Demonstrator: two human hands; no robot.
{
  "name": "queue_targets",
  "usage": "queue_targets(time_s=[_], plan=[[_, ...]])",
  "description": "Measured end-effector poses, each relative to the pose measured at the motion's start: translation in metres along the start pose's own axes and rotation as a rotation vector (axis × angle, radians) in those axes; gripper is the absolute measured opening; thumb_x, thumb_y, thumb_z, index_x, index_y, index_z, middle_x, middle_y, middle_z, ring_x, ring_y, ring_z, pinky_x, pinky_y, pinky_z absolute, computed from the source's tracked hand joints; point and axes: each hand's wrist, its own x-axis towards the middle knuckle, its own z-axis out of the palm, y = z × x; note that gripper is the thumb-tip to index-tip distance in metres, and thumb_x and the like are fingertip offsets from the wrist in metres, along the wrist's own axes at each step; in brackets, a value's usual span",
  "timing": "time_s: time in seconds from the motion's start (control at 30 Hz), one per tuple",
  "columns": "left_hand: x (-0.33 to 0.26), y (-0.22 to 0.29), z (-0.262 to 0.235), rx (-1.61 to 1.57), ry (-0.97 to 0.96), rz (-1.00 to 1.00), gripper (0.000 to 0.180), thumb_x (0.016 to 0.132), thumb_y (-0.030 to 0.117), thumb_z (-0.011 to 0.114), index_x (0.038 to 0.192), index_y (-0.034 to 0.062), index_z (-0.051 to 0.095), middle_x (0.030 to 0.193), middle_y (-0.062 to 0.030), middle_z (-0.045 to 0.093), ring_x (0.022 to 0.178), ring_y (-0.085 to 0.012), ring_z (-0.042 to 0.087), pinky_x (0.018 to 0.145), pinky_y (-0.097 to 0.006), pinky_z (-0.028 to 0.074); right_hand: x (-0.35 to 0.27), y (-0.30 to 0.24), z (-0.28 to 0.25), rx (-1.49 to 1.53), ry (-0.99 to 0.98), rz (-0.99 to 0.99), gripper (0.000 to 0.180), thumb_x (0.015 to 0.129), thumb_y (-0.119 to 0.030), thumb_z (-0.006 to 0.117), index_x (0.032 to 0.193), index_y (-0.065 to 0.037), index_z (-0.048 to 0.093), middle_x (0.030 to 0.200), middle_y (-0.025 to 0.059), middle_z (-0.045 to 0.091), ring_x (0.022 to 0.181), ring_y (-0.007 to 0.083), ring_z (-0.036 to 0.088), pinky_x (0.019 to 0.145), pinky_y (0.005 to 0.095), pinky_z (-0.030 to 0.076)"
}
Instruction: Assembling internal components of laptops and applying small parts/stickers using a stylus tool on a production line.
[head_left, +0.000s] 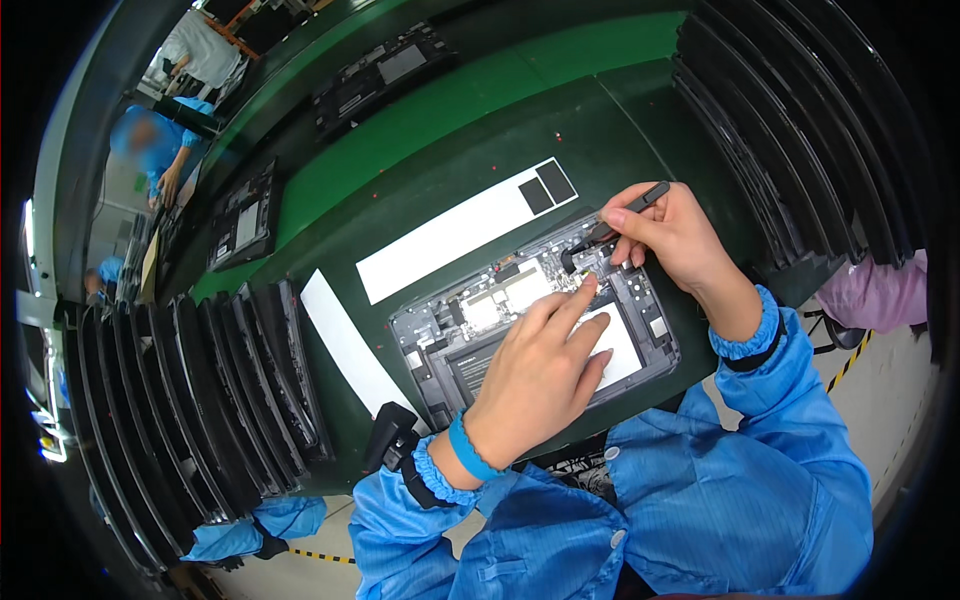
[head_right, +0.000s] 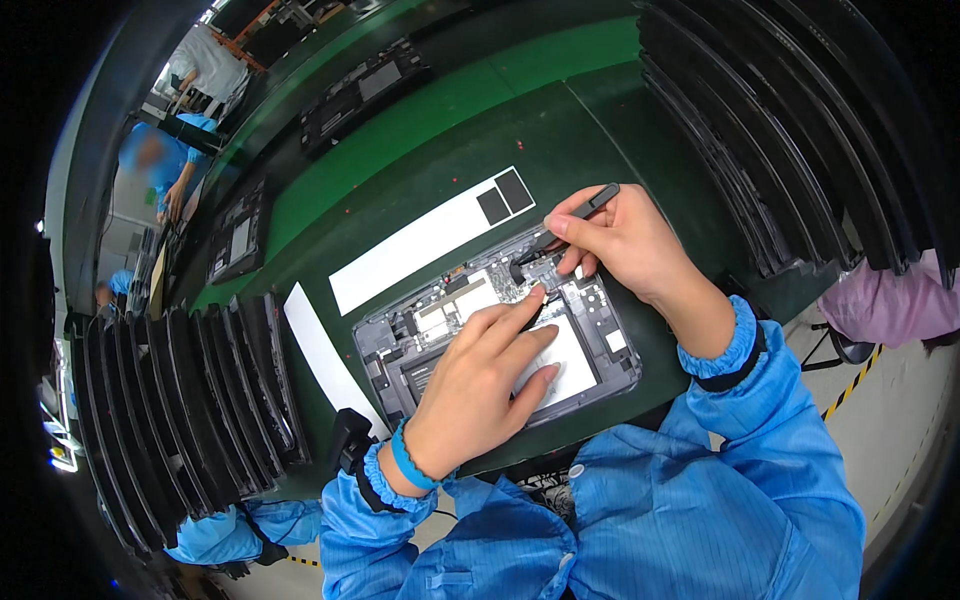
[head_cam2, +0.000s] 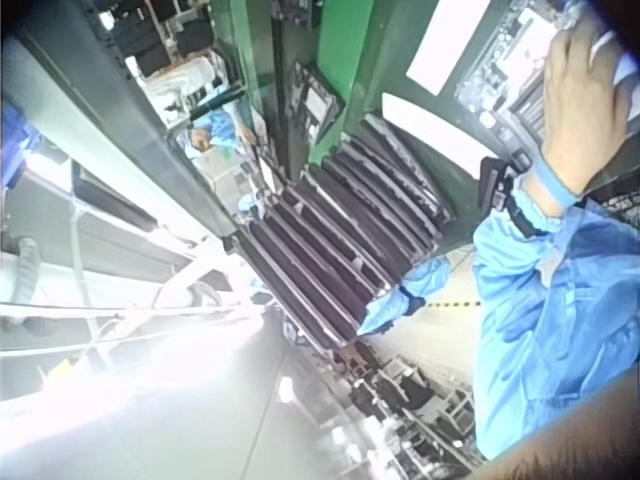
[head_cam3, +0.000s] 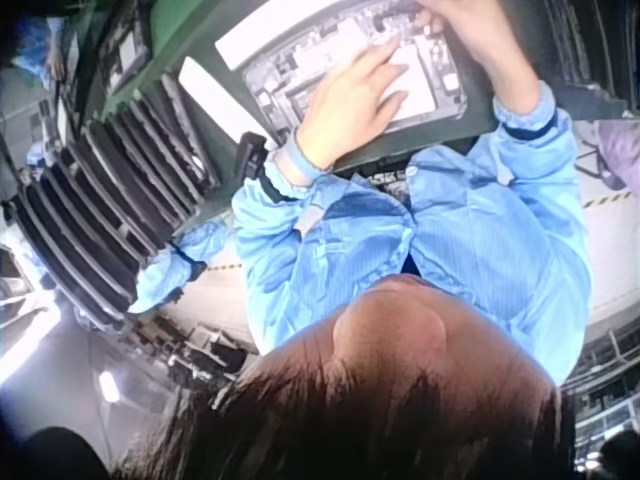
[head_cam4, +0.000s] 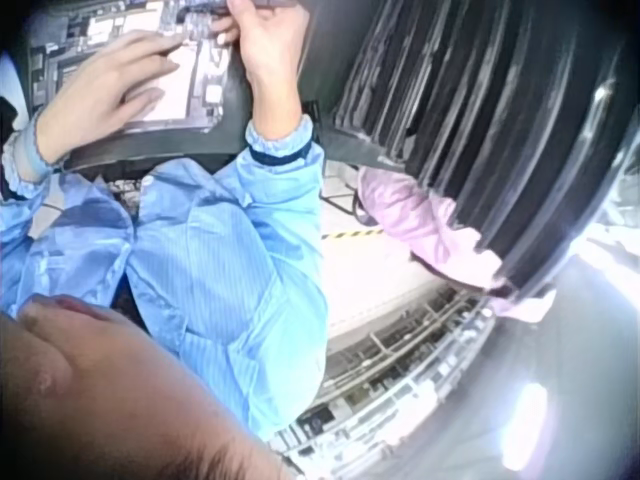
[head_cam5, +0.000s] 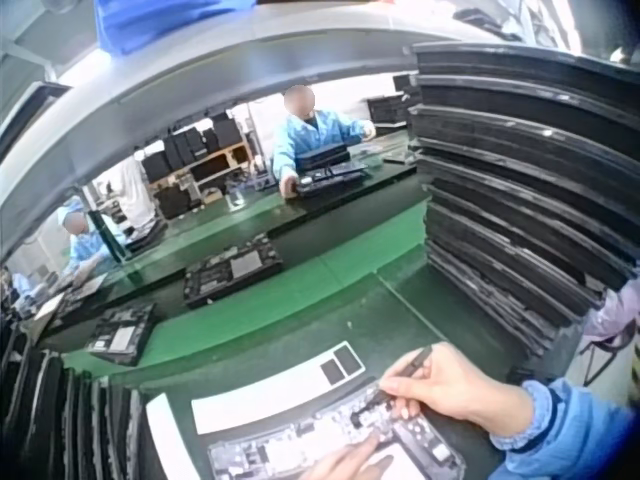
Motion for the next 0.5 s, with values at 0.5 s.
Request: queue_targets(time_s=[0.5], plan=[[-0.0015,0.0007,0.0001,0.031,0.021,-0.002,0.027,0.08,0.013,0.067,0.104,0.0013,0.065,0.126,-0.0172,0.057,0.107,-0.0319,0.055,0.092,-0.038,0.046,0.0006,0.0029,0.0018,0.035,-0.007,0.025,0.016,0.086,-0.007,0.067,0.093,0.007,0.064,0.075,0.0125,0.067,0.056,0.01,0.062,0.046,0.0183,0.043]])
